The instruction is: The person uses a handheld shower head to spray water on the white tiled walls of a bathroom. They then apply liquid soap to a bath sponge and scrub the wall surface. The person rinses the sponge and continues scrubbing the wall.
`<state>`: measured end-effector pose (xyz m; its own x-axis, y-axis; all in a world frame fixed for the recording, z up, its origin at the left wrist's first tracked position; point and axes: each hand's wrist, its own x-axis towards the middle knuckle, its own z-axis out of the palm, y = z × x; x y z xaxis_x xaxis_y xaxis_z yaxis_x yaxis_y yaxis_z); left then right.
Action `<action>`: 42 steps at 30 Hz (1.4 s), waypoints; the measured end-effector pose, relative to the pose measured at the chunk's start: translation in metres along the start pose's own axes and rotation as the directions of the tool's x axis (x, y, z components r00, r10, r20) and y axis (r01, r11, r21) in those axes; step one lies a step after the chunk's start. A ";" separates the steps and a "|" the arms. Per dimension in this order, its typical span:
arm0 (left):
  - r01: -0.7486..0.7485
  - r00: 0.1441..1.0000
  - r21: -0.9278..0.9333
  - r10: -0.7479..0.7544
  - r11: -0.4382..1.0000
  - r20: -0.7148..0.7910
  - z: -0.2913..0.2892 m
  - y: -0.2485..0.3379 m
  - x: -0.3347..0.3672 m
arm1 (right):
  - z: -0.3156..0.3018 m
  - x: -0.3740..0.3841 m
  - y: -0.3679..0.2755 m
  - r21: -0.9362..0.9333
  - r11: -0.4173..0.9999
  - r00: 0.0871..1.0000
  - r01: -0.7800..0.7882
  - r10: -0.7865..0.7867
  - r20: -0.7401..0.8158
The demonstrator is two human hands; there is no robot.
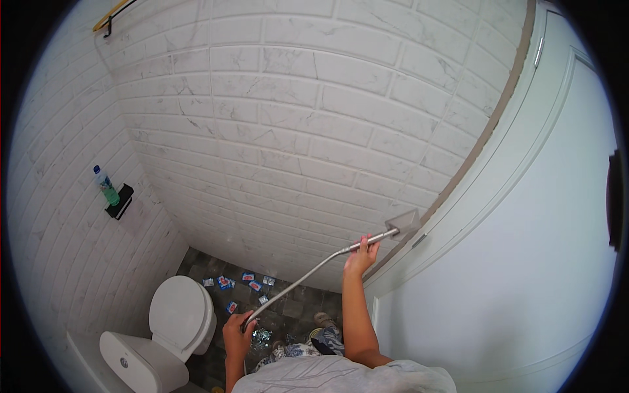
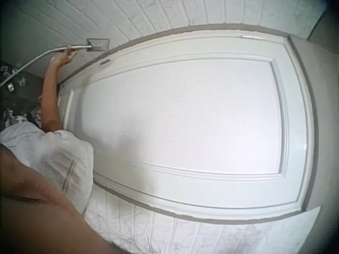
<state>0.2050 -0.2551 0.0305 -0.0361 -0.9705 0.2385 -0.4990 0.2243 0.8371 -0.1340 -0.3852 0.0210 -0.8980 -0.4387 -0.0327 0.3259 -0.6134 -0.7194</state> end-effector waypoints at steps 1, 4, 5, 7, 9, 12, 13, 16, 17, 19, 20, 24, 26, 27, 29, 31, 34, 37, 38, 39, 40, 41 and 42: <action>-0.014 1.000 0.001 0.014 1.000 -0.016 -0.004 0.006 0.000 | 0.021 -0.001 -0.012 0.039 0.999 0.999 0.026 -0.028 0.040; -0.038 0.997 -0.005 0.038 0.999 -0.072 -0.015 0.022 0.000 | 0.083 -0.008 -0.043 0.096 0.994 0.969 0.049 -0.071 0.236; -0.037 0.995 -0.019 0.035 0.999 -0.096 -0.019 0.028 0.001 | 0.103 -0.013 -0.052 0.078 0.996 0.946 0.032 -0.056 0.321; -0.031 0.991 -0.047 0.025 0.998 -0.135 -0.029 0.036 0.002 | 0.140 -0.024 -0.067 0.038 0.999 0.873 0.008 -0.026 0.486; -0.011 0.986 -0.079 -0.003 0.997 -0.170 -0.038 0.041 0.001 | 0.171 -0.033 -0.076 0.056 0.998 0.793 -0.003 -0.032 0.609; -0.005 0.966 -0.088 -0.017 0.996 -0.257 -0.059 0.056 -0.002 | 0.216 -0.060 -0.087 0.122 0.991 0.719 -0.048 -0.050 0.694; -0.020 0.961 -0.078 -0.003 0.997 -0.278 -0.062 0.056 -0.001 | 0.229 -0.070 -0.091 0.151 0.986 0.707 -0.070 -0.058 0.705; -0.045 0.943 -0.046 0.028 0.998 -0.332 -0.077 0.055 -0.001 | 0.254 -0.091 -0.099 0.249 0.964 0.739 -0.098 -0.097 0.667; -0.046 0.938 -0.047 0.027 0.998 -0.345 -0.080 0.057 0.000 | 0.258 -0.096 -0.098 0.289 0.951 0.760 -0.111 -0.107 0.641; -0.047 0.934 -0.036 0.031 0.998 -0.355 -0.084 0.061 0.003 | 0.261 -0.095 -0.095 0.359 0.930 0.799 -0.078 -0.157 0.581; -0.044 0.935 -0.023 0.033 0.999 -0.354 -0.084 0.062 0.004 | 0.259 -0.096 -0.093 0.387 0.920 0.827 -0.062 -0.170 0.536; -0.139 0.939 0.026 0.141 0.990 -0.315 -0.077 0.065 0.007 | 0.235 -0.089 -0.089 0.434 0.901 0.919 -0.001 -0.171 0.357; -0.153 0.952 0.039 0.158 0.987 -0.262 -0.068 0.065 0.008 | 0.218 -0.076 -0.088 0.440 0.897 0.950 0.044 -0.174 0.260; -0.163 0.957 0.044 0.168 0.986 -0.235 -0.063 0.065 0.008 | 0.207 -0.066 -0.087 0.426 0.902 0.954 0.069 -0.184 0.236; -0.159 0.971 0.013 0.159 0.987 -0.178 -0.053 0.067 0.009 | 0.191 -0.050 -0.085 0.415 0.902 0.965 0.120 -0.204 0.164; -0.172 0.977 0.018 0.173 0.985 -0.127 -0.044 0.065 0.010 | 0.177 -0.040 -0.080 0.383 0.915 0.973 0.125 -0.189 0.134; -0.191 0.975 0.068 0.198 0.979 -0.105 -0.038 0.061 0.009 | 0.169 -0.031 -0.075 0.322 0.944 0.975 0.077 -0.138 0.172; -0.067 0.989 0.035 0.071 0.997 -0.131 -0.041 0.050 0.003 | 0.178 -0.034 -0.065 0.265 0.964 0.951 -0.007 -0.076 0.299; -0.057 0.985 0.038 0.062 0.998 -0.158 -0.043 0.045 0.001 | 0.183 -0.040 -0.061 0.243 0.969 0.934 -0.042 -0.048 0.353; -0.045 0.981 0.042 0.052 0.998 -0.187 -0.046 0.039 0.000 | 0.190 -0.046 -0.056 0.220 0.974 0.919 -0.059 -0.033 0.393; -0.032 0.975 0.046 0.041 0.998 -0.217 -0.048 0.034 -0.003 | 0.197 -0.052 -0.052 0.196 0.978 0.901 -0.077 -0.016 0.433; -0.010 0.971 0.051 0.022 0.999 -0.238 -0.051 0.030 -0.005 | 0.204 -0.060 -0.045 0.168 0.981 0.879 -0.100 0.009 0.477; 0.008 0.967 0.052 0.006 0.999 -0.256 -0.055 0.028 -0.007 | 0.207 -0.065 -0.038 0.137 0.984 0.866 -0.112 0.029 0.499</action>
<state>0.2387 -0.2375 0.0795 0.1834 -0.9142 0.3613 -0.5437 0.2118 0.8121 -0.0265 -0.4688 0.1941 -0.6208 -0.7256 0.2968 0.4619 -0.6444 -0.6094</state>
